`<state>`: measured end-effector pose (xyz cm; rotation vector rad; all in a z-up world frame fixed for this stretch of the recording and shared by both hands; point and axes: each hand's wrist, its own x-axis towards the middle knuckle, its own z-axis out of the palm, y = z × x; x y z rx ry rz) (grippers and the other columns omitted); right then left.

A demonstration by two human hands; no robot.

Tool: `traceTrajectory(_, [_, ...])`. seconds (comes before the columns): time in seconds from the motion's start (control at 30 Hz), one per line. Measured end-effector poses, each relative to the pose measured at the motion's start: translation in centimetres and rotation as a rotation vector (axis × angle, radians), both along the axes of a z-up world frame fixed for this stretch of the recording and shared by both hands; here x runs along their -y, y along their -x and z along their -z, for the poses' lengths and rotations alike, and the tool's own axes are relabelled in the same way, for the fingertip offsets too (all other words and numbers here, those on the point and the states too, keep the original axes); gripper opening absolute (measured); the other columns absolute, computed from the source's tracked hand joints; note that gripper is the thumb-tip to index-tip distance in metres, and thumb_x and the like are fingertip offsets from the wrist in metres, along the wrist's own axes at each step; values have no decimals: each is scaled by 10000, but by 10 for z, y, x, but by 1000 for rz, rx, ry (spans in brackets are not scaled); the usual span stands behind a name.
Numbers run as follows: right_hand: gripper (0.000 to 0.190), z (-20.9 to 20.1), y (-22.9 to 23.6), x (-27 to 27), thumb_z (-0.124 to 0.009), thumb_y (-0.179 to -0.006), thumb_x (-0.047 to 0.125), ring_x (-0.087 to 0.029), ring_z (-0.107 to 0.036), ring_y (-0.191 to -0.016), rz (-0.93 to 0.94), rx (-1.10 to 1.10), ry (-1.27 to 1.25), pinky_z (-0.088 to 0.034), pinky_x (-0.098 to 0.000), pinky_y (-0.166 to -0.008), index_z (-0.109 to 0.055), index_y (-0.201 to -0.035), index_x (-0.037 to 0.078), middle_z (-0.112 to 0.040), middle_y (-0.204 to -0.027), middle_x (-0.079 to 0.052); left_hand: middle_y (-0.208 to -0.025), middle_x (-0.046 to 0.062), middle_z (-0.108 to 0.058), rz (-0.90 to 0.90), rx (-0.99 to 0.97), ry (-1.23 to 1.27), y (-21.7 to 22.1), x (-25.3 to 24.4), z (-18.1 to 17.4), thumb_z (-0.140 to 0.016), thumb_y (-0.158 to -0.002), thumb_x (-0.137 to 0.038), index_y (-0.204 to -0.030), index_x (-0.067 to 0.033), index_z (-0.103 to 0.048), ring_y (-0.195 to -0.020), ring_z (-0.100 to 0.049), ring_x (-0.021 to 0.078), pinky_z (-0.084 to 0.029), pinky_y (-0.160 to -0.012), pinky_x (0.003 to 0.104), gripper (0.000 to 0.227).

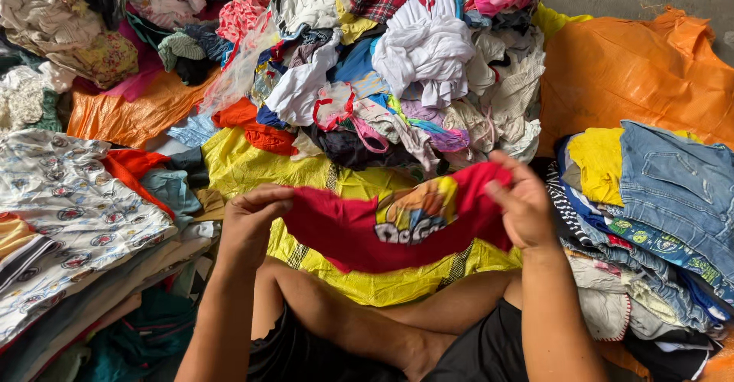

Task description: The person sorts through piles of clothing while sitting on the floor, handling items such as a child's tank top, a red t-shirt, a white t-shirt, and a small patterned dress.

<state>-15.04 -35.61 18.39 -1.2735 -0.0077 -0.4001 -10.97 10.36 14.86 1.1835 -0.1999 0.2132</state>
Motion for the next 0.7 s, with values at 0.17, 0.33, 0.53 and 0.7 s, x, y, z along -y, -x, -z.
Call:
traceTrajectory(0.17, [920, 2, 9, 5, -813, -782, -169, -196, -689, -1255, -45, -31, 94, -598, -383, -1119, -542, -1645, -3, -700, -1395, -128, -1041, 180, -791, -195, 78, -256, 13, -17, -24, -873, -874, 52, -1120, 4, -865, -1016, -700, 218, -572, -954, 368, 251])
traceTrajectory(0.33, [1100, 21, 5, 20, -911, -687, -137, -188, -656, -1254, -108, -175, 537, -560, -371, -1109, -553, -1701, 97, -691, -1476, -177, -921, 169, -816, -224, 72, -386, 4, -31, 7, -896, -751, 108, -970, -46, -921, -865, -741, 203, -579, -794, 304, 269])
traceTrajectory(0.53, [273, 42, 1, 68, -803, -1177, -2, -153, -610, -1022, 171, -100, 987, -501, -323, -920, -815, -1449, 6, -759, -1163, -104, -1108, 120, -792, -94, 64, -216, 39, -43, -12, -678, -969, 164, -1217, -19, -830, -963, -785, 218, -694, -875, 312, 344])
traceTrajectory(0.7, [186, 77, -41, 82, -708, -1356, 23, -325, -585, -1424, 143, 95, 849, -477, -413, -1266, -663, -1525, -40, -589, -1556, -191, -1086, 102, -659, -168, 300, -901, 68, -42, -31, -797, -1059, -161, -1235, -153, -838, -963, -707, 295, -580, -765, 408, 181])
